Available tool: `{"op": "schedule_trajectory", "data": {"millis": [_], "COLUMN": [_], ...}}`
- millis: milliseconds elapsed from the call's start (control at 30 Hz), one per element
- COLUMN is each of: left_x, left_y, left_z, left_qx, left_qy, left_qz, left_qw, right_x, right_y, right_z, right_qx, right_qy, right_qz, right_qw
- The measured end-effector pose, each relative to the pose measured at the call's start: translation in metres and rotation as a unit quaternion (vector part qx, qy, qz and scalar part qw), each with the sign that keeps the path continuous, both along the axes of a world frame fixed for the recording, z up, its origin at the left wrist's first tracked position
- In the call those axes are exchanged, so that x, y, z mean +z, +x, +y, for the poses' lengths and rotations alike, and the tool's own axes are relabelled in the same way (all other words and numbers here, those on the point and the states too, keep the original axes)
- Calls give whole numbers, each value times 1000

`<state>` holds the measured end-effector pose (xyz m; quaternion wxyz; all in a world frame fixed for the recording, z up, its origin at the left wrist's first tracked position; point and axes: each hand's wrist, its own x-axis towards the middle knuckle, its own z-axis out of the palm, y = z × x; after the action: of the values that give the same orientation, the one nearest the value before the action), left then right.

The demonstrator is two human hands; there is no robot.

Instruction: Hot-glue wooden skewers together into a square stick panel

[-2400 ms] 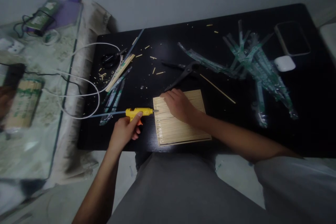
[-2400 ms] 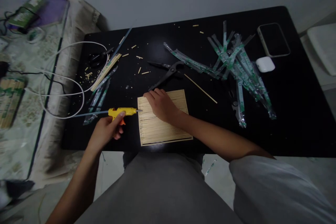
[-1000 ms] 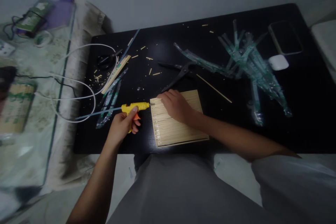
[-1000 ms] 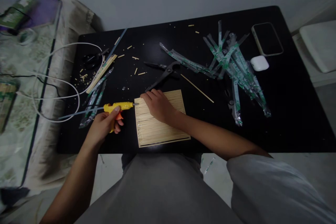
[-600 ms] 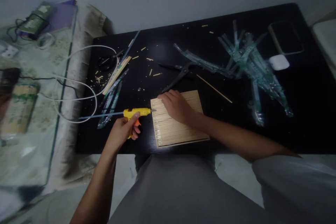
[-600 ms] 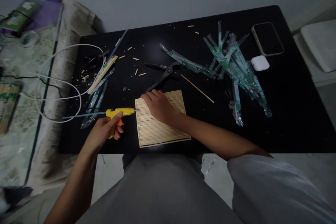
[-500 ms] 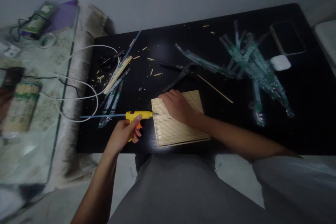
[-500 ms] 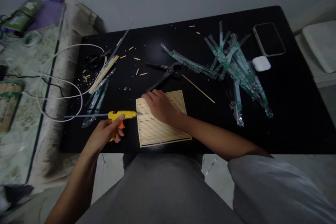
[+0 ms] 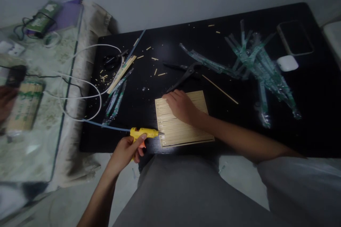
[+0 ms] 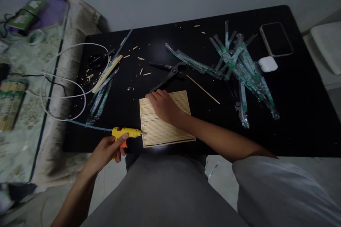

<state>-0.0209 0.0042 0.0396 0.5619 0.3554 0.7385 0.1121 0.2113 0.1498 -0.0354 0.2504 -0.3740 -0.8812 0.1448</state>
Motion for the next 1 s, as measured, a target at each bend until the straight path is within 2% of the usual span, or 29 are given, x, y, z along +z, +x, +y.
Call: {"op": "schedule_trajectory", "data": {"millis": [267,433,667,833,1000], "left_x": [-1,0,-2,3,-4], "left_y": [-10,-16,-27,-24,-22], "left_z": [-14,-20,-29,-29,-32], "left_qx": [-37,-14,-11,-40,-75], "left_qy": [30,59,76,64,74], "left_qz": [-3,-45,-35,-27,4], "left_qw": [999,997,996,997,994], "right_x": [0,0,-4,-3,1], "right_y": [1,1,1,2,3], "right_z": [0,1,1,1,1], "right_qx": [6,8,7,7,13], "right_qy": [-18,-14,-13,5,20], "right_qz": [0,7,17,14,-8], "right_qw": [1000,1000,1000,1000,1000]}}
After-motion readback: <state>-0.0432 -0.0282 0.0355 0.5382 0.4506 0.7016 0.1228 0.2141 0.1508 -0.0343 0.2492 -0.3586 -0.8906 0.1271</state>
